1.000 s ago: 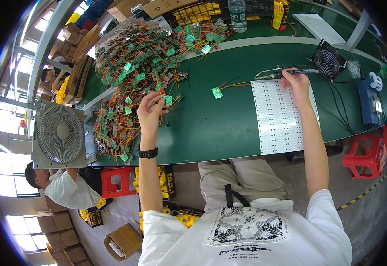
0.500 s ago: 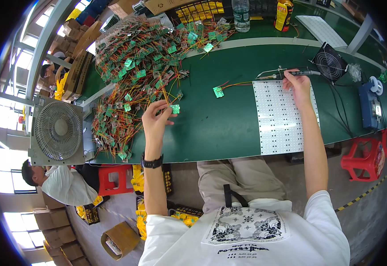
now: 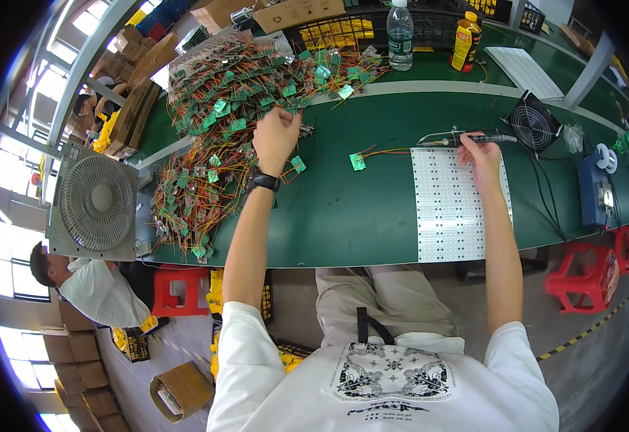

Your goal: The person solders multiple colored wires from small circuit boards onto a large white LED panel array. This is done using a soldering iron to connect the wires to the panel.

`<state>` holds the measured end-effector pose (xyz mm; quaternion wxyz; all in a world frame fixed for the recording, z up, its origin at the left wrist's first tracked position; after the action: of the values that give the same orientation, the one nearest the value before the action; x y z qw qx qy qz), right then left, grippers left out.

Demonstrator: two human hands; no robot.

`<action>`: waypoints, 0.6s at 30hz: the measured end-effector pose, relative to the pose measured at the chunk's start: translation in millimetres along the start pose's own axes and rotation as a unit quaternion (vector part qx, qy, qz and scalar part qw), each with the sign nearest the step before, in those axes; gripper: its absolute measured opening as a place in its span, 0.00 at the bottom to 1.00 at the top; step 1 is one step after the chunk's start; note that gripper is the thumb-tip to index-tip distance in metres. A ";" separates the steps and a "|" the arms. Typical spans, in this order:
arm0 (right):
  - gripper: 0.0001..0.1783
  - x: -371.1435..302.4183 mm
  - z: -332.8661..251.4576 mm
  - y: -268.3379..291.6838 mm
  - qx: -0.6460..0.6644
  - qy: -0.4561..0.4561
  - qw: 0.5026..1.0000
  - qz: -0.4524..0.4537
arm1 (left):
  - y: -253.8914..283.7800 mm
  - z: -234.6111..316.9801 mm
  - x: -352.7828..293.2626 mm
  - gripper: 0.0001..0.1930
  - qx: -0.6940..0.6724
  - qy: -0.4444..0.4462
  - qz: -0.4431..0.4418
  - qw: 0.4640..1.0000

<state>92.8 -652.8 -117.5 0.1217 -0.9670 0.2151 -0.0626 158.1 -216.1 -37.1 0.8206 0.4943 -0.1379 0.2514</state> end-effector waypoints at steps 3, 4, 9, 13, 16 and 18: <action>0.10 0.2 -0.6 -2.5 0.001 -0.004 1.000 -0.005 | -14.4 -5.5 -17.3 0.19 0.054 -0.029 0.012 0.998; 0.10 -0.2 -0.3 -4.8 0.003 -0.004 1.000 -0.009 | -18.7 -12.9 -21.1 0.19 0.056 -0.028 0.015 0.998; 0.11 -4.0 -2.1 -4.4 -0.004 -0.002 1.000 0.003 | -24.9 -23.9 -34.1 0.19 0.006 -0.032 0.015 0.999; 0.11 -1.4 -0.8 -4.7 -0.005 -0.003 1.000 -0.009 | -15.9 -42.3 -43.4 0.18 -0.027 0.011 -0.017 0.999; 0.10 -0.4 2.2 -3.1 -0.012 -0.007 1.000 -0.004 | -4.8 -49.8 -49.8 0.17 -0.049 -0.005 -0.022 0.999; 0.10 -1.2 -0.7 -2.0 -0.010 0.001 1.000 -0.002 | -2.9 -50.1 -56.3 0.17 -0.092 0.029 -0.093 0.991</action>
<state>92.3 -650.7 -116.4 0.1116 -0.9685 0.2141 -0.0616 111.6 -188.7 -89.7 0.8859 0.4201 -0.0903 0.1748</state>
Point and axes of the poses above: each hand's wrist, its own x-axis towards the middle knuckle, its own y-axis out of the back of the hand, z = x × y, the point moved 7 cm from there along x, towards the middle knuckle, and after that the axes turned 15 degrees about z, right-handed, at the moved point
